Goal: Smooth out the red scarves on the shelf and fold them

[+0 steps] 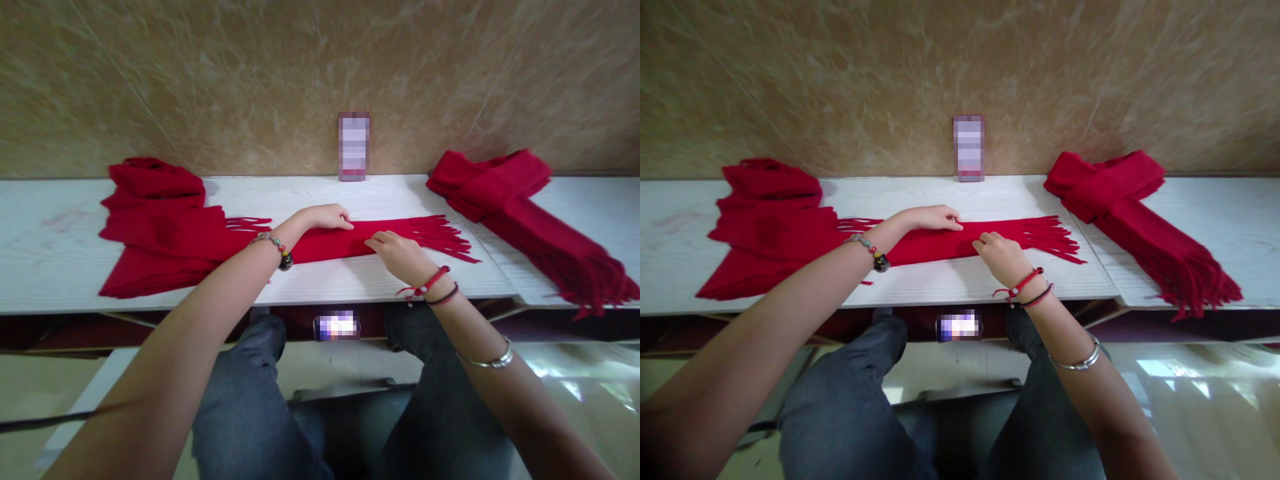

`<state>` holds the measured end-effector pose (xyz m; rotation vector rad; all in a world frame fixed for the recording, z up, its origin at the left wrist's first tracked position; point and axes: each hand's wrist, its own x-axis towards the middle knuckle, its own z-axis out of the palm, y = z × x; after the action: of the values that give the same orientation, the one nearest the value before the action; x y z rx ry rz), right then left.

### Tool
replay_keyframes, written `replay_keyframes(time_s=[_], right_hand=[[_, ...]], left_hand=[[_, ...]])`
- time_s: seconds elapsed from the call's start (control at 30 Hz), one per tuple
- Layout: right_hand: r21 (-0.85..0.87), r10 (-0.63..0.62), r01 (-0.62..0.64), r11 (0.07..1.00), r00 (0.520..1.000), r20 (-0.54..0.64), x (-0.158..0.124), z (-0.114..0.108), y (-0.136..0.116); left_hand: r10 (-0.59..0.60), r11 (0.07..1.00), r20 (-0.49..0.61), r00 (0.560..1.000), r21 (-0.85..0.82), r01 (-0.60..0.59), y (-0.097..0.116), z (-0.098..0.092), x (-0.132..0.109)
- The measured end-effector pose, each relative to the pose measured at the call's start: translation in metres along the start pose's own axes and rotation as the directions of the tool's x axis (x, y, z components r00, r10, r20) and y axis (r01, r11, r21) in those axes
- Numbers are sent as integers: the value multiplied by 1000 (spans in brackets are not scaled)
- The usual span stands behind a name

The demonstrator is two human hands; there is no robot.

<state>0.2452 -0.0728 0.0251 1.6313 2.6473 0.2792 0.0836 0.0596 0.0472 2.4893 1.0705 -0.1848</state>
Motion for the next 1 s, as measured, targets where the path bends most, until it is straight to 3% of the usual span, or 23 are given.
replay_keyframes(time_s=[0.13,0.4,0.47,0.53,0.63,0.7,0.8,0.87,0.93,1.0], right_hand=[[-25,54,-54,998,998,-19,0,3,3],[-6,77,-79,997,988,-134,3,13,2],[78,146,-132,988,963,-226,3,15,1],[235,272,-194,952,889,-368,4,15,0],[563,479,-163,810,738,-476,7,13,0],[763,585,-70,642,689,-429,10,11,1],[939,691,29,342,670,-272,16,8,1],[980,714,49,191,679,-173,20,6,-1],[990,708,69,119,694,-134,24,6,-5],[987,693,83,139,703,-157,27,7,-9]], left_hand=[[41,999,9,999,22,-41,5,-1,10],[-24,979,-50,998,-202,13,18,-8,19],[-27,944,-102,994,-330,-8,19,-13,17],[-20,883,-163,986,-465,-59,20,-20,12],[8,784,-264,964,-597,-170,25,-34,2],[33,747,-305,952,-626,-226,30,-41,-5],[62,727,-330,942,-632,-269,37,-46,-13],[78,726,-330,941,-628,-281,40,-45,-16],[100,728,-326,940,-620,-292,42,-44,-18],[127,735,-330,936,-602,-312,43,-42,-18]])
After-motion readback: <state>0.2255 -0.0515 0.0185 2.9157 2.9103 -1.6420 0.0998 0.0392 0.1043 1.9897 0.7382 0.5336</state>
